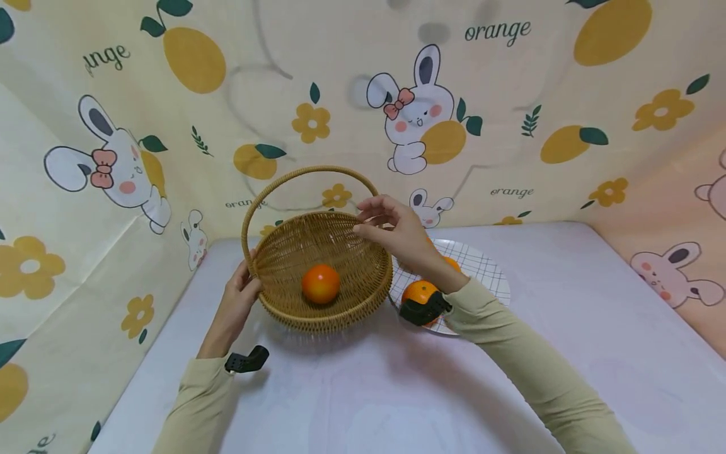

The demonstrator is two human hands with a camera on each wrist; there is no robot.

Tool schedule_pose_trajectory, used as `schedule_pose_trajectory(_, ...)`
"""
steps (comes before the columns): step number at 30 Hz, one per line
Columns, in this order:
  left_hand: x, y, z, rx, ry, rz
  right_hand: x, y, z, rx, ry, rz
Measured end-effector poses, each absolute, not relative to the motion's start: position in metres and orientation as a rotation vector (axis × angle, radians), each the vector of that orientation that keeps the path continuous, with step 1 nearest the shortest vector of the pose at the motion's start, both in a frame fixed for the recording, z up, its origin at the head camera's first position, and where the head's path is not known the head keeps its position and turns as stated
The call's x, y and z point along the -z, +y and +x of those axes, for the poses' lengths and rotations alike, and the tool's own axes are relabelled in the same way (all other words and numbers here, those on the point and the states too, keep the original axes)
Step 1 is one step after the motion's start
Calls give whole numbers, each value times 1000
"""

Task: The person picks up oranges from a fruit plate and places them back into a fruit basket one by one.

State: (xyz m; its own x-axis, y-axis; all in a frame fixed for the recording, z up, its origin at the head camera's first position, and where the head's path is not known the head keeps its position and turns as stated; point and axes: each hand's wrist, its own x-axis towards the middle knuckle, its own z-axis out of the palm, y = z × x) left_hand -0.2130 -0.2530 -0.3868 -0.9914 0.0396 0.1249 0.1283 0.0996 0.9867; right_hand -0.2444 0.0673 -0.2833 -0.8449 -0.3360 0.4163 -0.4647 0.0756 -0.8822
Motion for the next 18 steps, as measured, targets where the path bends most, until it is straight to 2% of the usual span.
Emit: schedule_pose_trajectory(18,389,-256,-211,2230,-2166,-219,316,160,-217,-1615,-2351,561)
